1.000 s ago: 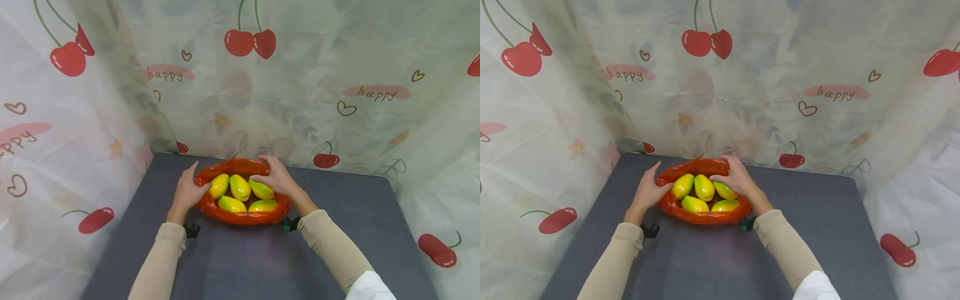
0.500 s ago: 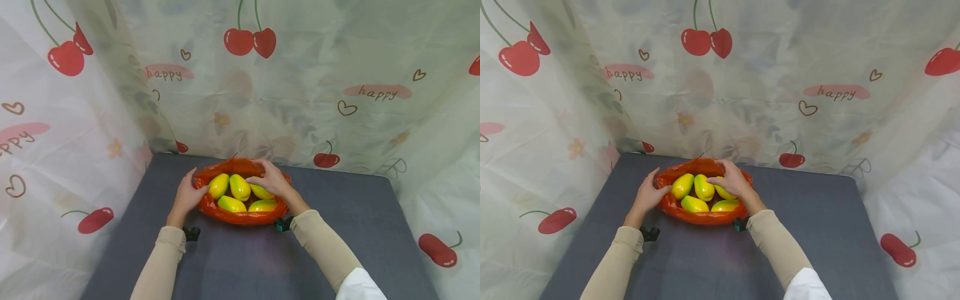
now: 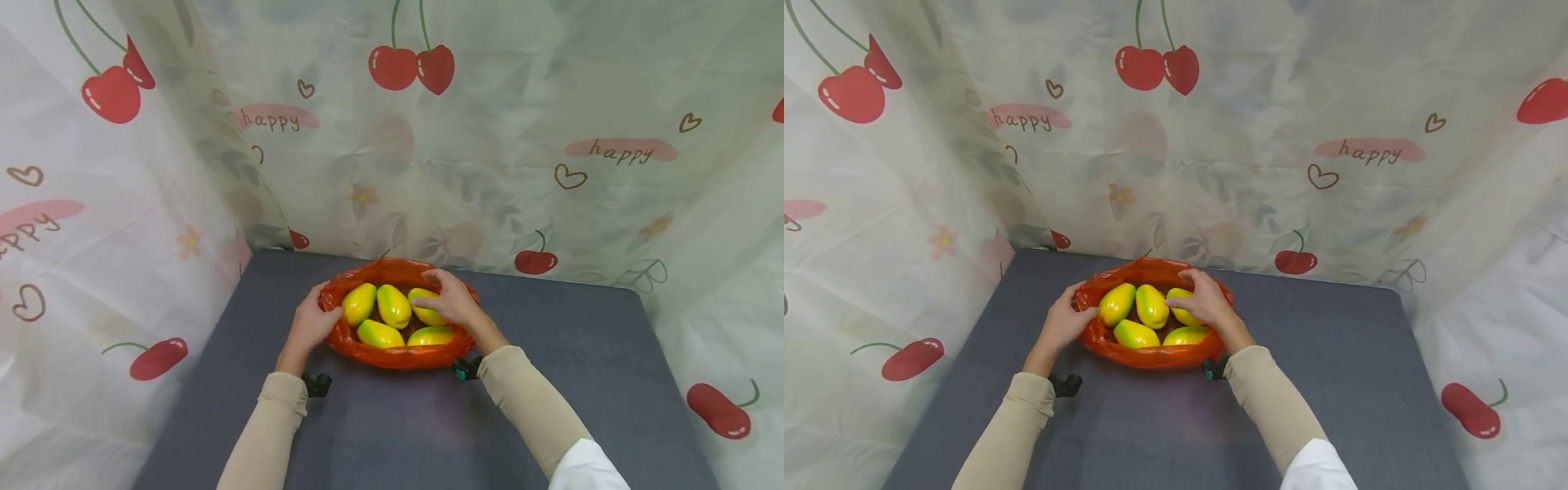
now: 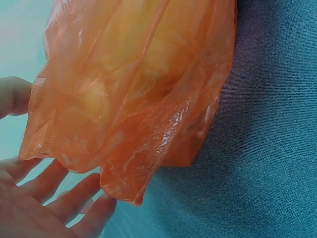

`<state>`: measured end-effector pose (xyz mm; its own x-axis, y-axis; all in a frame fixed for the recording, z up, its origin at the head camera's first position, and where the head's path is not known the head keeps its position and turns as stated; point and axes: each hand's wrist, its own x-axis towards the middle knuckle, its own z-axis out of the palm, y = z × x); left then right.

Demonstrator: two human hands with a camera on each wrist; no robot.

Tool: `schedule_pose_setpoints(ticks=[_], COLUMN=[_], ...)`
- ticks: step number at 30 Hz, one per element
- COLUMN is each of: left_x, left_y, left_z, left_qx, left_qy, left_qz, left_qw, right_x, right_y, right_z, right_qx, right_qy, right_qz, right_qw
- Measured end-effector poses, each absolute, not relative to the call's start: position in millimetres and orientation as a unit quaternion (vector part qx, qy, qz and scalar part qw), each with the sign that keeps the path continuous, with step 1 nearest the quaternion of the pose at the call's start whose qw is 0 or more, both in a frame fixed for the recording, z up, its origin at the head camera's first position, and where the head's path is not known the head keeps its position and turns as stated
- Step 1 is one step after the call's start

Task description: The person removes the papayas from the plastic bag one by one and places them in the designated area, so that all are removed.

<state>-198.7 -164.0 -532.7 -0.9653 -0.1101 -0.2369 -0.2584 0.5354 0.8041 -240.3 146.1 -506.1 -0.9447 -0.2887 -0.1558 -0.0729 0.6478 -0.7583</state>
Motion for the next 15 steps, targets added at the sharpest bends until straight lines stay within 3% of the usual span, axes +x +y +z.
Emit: schedule_pose_setpoints(ticks=[15], left_x=[-195.8], left_y=[-166.2], left_z=[-537.4], left_qx=[-0.096], left_qy=[0.866], left_qz=[0.485], left_qw=[0.073], right_x=[-243.7], right_y=[157.4], right_z=[-527.4], right_qx=[-0.095], right_qy=[0.901], right_qz=[-0.393], right_qw=[0.156])
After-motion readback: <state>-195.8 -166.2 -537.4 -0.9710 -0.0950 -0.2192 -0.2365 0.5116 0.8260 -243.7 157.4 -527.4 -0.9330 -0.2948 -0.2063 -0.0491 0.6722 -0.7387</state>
